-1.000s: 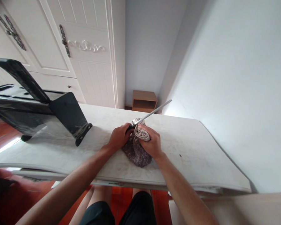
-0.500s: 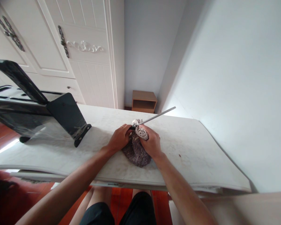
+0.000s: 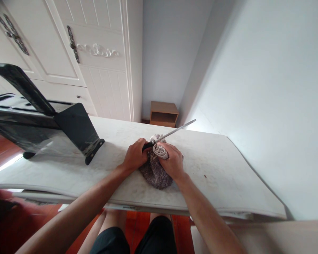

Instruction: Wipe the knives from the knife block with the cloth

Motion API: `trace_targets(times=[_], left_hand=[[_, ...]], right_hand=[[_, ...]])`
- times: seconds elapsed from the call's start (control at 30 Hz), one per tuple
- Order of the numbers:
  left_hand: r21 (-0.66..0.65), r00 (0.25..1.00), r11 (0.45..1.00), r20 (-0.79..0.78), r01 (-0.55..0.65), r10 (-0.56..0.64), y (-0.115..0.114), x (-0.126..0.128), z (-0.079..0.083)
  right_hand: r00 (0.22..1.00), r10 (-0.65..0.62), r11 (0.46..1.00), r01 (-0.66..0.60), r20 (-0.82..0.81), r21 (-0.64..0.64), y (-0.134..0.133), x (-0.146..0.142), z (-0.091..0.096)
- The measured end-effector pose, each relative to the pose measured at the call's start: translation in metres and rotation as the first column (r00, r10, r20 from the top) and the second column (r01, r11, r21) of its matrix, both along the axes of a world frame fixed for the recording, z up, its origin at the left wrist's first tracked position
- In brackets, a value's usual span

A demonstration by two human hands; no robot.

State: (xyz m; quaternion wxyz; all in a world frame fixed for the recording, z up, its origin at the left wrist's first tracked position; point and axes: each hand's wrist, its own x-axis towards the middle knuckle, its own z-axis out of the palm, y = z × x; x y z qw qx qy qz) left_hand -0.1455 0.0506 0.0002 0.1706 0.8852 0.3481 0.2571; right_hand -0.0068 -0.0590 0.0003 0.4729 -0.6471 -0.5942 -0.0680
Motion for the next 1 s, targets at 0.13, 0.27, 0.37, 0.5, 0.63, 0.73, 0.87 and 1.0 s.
trace_targets(times=[0.13, 0.27, 0.37, 0.5, 0.63, 0.73, 0.87, 1.0], left_hand=[[-0.025, 0.999, 1.0, 0.033, 0.018, -0.017, 0.001, -0.001, -0.001], [-0.033, 0.996, 0.999, 0.081, 0.029, -0.027, 0.002, 0.0, -0.003], [-0.035, 0.994, 0.999, 0.108, 0.022, -0.018, 0.003, 0.0, -0.003], [-0.032, 0.989, 0.999, 0.145, 0.007, -0.003, 0.004, 0.0, -0.003], [-0.022, 0.99, 1.0, 0.142, -0.009, 0.012, 0.004, 0.0, -0.004], [0.014, 0.992, 1.0, 0.123, -0.024, 0.022, 0.005, 0.001, -0.005], [0.073, 0.995, 0.996, 0.086, -0.048, 0.042, 0.005, 0.001, -0.006], [0.1, 0.995, 0.993, 0.081, -0.066, 0.058, 0.005, 0.0, -0.003]], right_hand=[[1.0, 0.022, 1.0, -0.022, 0.003, 0.001, -0.001, 0.0, 0.001], [0.999, 0.044, 0.999, -0.044, -0.004, 0.006, -0.002, 0.0, 0.002], [0.997, 0.074, 0.997, -0.074, 0.011, 0.024, -0.003, -0.001, 0.003], [0.993, 0.116, 0.992, -0.117, 0.023, 0.054, -0.003, -0.002, 0.002], [0.993, 0.119, 0.991, -0.119, 0.006, 0.064, -0.004, -0.003, 0.002], [0.992, 0.128, 0.989, -0.128, -0.002, 0.075, -0.003, -0.004, 0.002], [0.989, 0.133, 0.989, -0.129, -0.063, 0.065, -0.003, -0.006, 0.003], [0.974, 0.132, 0.99, -0.119, -0.186, 0.081, -0.003, -0.011, 0.006]])
